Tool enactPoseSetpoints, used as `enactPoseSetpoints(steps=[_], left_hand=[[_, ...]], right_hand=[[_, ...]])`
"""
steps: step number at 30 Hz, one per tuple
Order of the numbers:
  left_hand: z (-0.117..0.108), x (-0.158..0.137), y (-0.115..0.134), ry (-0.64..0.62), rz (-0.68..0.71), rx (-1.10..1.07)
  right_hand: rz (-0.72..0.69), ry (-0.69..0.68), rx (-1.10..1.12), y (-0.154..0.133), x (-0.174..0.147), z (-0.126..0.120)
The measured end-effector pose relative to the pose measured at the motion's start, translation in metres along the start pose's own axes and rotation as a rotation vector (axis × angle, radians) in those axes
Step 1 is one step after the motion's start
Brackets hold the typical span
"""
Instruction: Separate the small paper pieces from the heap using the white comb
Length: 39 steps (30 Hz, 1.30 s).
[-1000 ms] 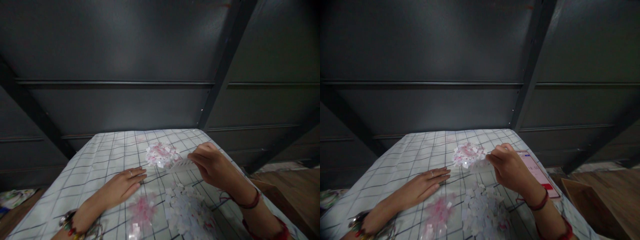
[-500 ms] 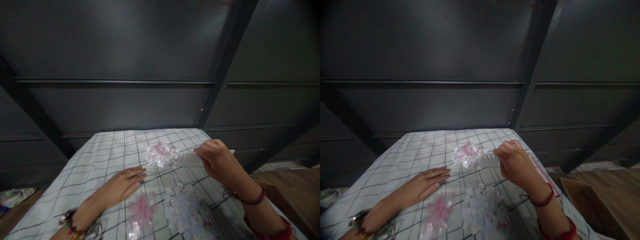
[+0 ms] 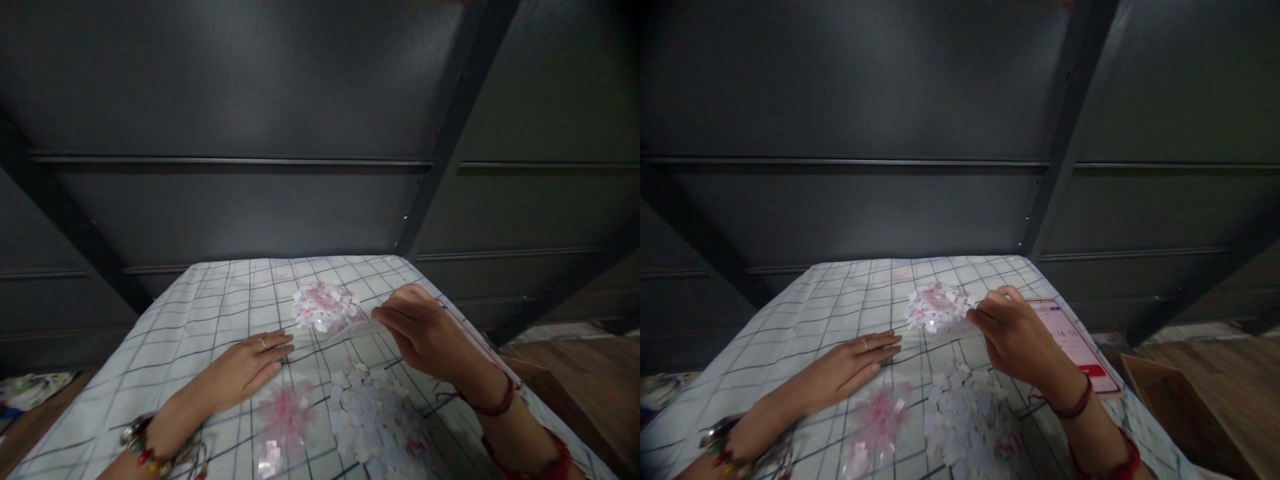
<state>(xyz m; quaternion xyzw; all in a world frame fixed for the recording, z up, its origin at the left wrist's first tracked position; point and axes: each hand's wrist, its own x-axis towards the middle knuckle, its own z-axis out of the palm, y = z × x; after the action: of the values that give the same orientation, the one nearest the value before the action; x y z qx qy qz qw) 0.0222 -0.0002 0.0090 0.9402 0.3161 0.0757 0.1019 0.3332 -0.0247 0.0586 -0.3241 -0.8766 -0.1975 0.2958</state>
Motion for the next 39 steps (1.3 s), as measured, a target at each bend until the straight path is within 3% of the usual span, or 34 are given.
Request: enactPoseSetpoints(steps=[7, 14, 24, 32, 39], left_hand=[[0.000, -0.001, -0.001, 0.015, 0.007, -0.011], [0.002, -0.001, -0.002, 0.024, 0.019, 0.000], [0.000, 0.001, -0.003, 0.023, 0.023, -0.019], [-0.001, 0.001, -0.003, 0.025, 0.005, -0.044], [0.001, -0.001, -0.005, 0.052, 0.016, -0.048]], right_hand=[[0.035, -0.077, 0.037, 0.009, -0.005, -0.011], [0.000, 0.039, -0.046, -0.001, 0.002, 0.004], [0.002, -0.026, 0.012, -0.008, 0.004, 0.012], [0.000, -0.001, 0.004, -0.008, 0.006, 0.002], [-0.043, 0.020, 0.119, -0.024, 0.007, 0.007]])
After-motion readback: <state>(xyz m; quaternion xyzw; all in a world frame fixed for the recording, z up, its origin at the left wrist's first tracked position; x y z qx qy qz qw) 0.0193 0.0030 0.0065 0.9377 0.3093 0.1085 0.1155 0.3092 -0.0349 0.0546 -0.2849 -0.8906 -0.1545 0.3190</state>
